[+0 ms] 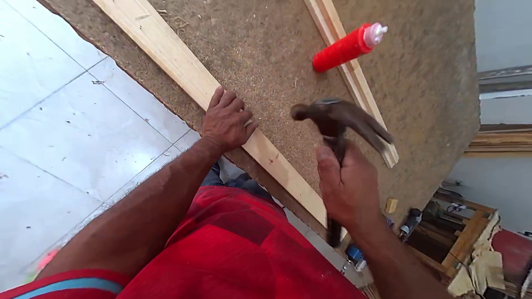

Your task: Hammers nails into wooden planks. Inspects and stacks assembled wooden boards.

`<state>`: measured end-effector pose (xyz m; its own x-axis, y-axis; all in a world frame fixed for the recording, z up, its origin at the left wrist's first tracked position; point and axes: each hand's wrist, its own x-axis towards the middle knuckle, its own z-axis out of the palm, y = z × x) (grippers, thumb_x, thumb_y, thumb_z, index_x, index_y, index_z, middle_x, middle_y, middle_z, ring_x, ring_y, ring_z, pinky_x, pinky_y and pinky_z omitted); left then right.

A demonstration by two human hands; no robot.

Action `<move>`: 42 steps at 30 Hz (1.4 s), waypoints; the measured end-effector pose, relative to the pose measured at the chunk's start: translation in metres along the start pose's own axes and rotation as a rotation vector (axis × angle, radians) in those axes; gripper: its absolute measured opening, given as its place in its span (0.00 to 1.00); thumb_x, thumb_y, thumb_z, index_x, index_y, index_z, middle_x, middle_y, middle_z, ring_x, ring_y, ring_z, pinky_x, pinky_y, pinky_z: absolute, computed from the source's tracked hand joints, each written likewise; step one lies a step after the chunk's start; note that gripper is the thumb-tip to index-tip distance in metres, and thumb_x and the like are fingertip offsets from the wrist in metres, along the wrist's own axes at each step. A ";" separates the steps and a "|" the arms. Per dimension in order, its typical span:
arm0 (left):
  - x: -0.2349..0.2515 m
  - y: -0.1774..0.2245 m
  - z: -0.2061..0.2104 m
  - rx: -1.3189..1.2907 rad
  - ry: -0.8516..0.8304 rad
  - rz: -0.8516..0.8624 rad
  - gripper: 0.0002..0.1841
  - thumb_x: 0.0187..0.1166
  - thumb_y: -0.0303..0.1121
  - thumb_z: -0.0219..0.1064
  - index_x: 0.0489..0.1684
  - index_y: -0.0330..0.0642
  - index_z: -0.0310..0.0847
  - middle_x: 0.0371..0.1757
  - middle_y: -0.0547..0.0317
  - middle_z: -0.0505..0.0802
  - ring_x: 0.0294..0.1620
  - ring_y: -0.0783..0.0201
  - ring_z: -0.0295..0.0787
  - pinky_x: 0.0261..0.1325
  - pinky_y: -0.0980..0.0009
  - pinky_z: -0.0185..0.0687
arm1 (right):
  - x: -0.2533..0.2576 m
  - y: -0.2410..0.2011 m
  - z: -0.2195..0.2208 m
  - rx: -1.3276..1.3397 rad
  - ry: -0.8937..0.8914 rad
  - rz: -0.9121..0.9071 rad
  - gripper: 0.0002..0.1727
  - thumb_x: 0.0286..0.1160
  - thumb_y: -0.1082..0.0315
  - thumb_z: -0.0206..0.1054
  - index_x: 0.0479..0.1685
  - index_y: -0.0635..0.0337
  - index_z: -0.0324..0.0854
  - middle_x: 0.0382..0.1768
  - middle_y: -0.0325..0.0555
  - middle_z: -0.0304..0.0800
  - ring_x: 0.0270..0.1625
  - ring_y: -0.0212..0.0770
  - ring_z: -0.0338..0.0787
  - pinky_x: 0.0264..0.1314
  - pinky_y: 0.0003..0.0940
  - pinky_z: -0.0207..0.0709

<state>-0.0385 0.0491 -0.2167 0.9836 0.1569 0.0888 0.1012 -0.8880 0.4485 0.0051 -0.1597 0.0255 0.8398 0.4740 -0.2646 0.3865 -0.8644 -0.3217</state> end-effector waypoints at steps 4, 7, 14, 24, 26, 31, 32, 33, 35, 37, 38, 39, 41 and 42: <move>-0.003 -0.001 0.003 0.002 0.028 0.001 0.28 0.85 0.62 0.48 0.44 0.54 0.91 0.55 0.55 0.92 0.78 0.46 0.77 0.92 0.37 0.44 | -0.029 0.040 0.059 -0.094 -0.485 0.264 0.26 0.91 0.42 0.49 0.45 0.56 0.78 0.24 0.47 0.82 0.27 0.48 0.88 0.31 0.52 0.84; -0.001 -0.002 0.002 0.005 0.041 0.014 0.28 0.85 0.62 0.48 0.44 0.53 0.90 0.55 0.54 0.91 0.77 0.46 0.78 0.91 0.36 0.45 | -0.027 0.046 0.049 -0.238 -0.840 0.415 0.28 0.89 0.39 0.49 0.44 0.55 0.80 0.30 0.49 0.85 0.38 0.51 0.90 0.42 0.56 0.83; 0.003 0.000 0.000 0.049 0.019 0.004 0.28 0.85 0.62 0.47 0.46 0.54 0.90 0.54 0.54 0.92 0.76 0.46 0.78 0.91 0.37 0.46 | -0.036 0.028 0.029 0.361 0.267 -0.143 0.21 0.92 0.46 0.52 0.54 0.55 0.79 0.22 0.35 0.80 0.18 0.32 0.82 0.16 0.36 0.81; 0.001 0.006 -0.001 0.097 -0.030 -0.015 0.29 0.85 0.64 0.45 0.47 0.56 0.91 0.54 0.56 0.92 0.77 0.48 0.78 0.92 0.38 0.46 | -0.068 0.087 0.092 0.147 0.202 -0.123 0.20 0.89 0.50 0.58 0.53 0.57 0.86 0.33 0.41 0.92 0.32 0.34 0.92 0.33 0.37 0.89; 0.007 0.002 -0.003 0.115 -0.019 -0.020 0.30 0.85 0.64 0.45 0.47 0.56 0.91 0.55 0.56 0.92 0.78 0.48 0.77 0.92 0.38 0.45 | -0.063 0.104 0.119 0.202 0.268 -0.207 0.19 0.91 0.52 0.56 0.52 0.58 0.84 0.35 0.42 0.91 0.34 0.34 0.92 0.36 0.36 0.89; 0.002 0.004 0.000 0.110 -0.005 -0.018 0.30 0.85 0.64 0.45 0.47 0.57 0.91 0.56 0.58 0.92 0.79 0.49 0.76 0.92 0.39 0.45 | -0.061 0.111 0.146 -0.257 -0.343 0.074 0.30 0.90 0.42 0.47 0.56 0.58 0.83 0.37 0.51 0.93 0.38 0.53 0.96 0.37 0.53 0.88; 0.004 0.003 0.000 0.102 -0.016 -0.033 0.29 0.85 0.64 0.46 0.47 0.57 0.91 0.57 0.59 0.92 0.79 0.50 0.77 0.93 0.40 0.46 | -0.052 0.102 0.135 -0.283 -0.456 0.143 0.33 0.90 0.39 0.43 0.61 0.57 0.81 0.42 0.52 0.94 0.45 0.54 0.96 0.44 0.55 0.88; 0.004 0.004 -0.002 0.069 -0.036 -0.054 0.29 0.85 0.65 0.47 0.49 0.58 0.91 0.59 0.61 0.92 0.80 0.52 0.76 0.93 0.41 0.46 | -0.050 0.096 0.129 -0.286 -0.508 0.180 0.35 0.90 0.37 0.41 0.64 0.57 0.81 0.44 0.53 0.94 0.49 0.55 0.96 0.48 0.55 0.87; 0.005 0.001 -0.014 -0.095 -0.052 -0.083 0.28 0.86 0.64 0.49 0.60 0.58 0.89 0.69 0.61 0.89 0.82 0.55 0.75 0.94 0.45 0.49 | -0.045 0.090 0.120 -0.266 -0.547 0.220 0.36 0.89 0.36 0.42 0.65 0.59 0.81 0.46 0.55 0.94 0.52 0.56 0.95 0.52 0.57 0.86; 0.016 -0.017 -0.041 -0.299 -0.022 -0.104 0.25 0.90 0.56 0.51 0.71 0.54 0.85 0.76 0.55 0.85 0.84 0.53 0.73 0.90 0.48 0.59 | -0.035 0.078 0.105 -0.202 -0.580 0.266 0.35 0.88 0.36 0.45 0.64 0.58 0.80 0.45 0.54 0.94 0.50 0.55 0.95 0.52 0.57 0.86; 0.021 -0.032 -0.055 -0.321 0.008 -0.116 0.23 0.91 0.52 0.52 0.71 0.52 0.85 0.77 0.54 0.84 0.85 0.53 0.72 0.89 0.48 0.63 | -0.029 0.067 0.095 -0.156 -0.604 0.289 0.33 0.88 0.37 0.46 0.60 0.57 0.80 0.40 0.52 0.92 0.46 0.53 0.94 0.49 0.56 0.86; 0.026 -0.050 -0.068 -0.281 0.035 -0.124 0.22 0.91 0.50 0.52 0.71 0.52 0.85 0.78 0.55 0.84 0.87 0.53 0.69 0.89 0.47 0.61 | -0.021 0.053 0.084 -0.108 -0.629 0.305 0.30 0.88 0.38 0.47 0.56 0.56 0.80 0.36 0.50 0.90 0.42 0.51 0.93 0.47 0.55 0.85; 0.037 -0.092 -0.083 -0.114 0.034 -0.124 0.23 0.89 0.53 0.52 0.69 0.55 0.86 0.82 0.56 0.81 0.92 0.48 0.60 0.92 0.42 0.51 | 0.000 0.016 0.065 -0.037 -0.654 0.296 0.28 0.89 0.39 0.49 0.51 0.54 0.80 0.30 0.46 0.86 0.37 0.48 0.89 0.43 0.53 0.84; 0.041 -0.112 -0.085 -0.032 0.002 -0.122 0.26 0.88 0.58 0.51 0.70 0.56 0.85 0.85 0.54 0.77 0.94 0.45 0.55 0.93 0.38 0.44 | 0.015 -0.006 0.058 -0.034 -0.636 0.263 0.27 0.89 0.38 0.49 0.50 0.53 0.80 0.28 0.44 0.84 0.33 0.46 0.88 0.40 0.52 0.84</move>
<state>-0.0219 0.1915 -0.1877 0.9639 0.2640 0.0337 0.2154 -0.8482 0.4839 -0.0064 -0.1374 -0.0289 0.5243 0.2448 -0.8156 0.2205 -0.9641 -0.1477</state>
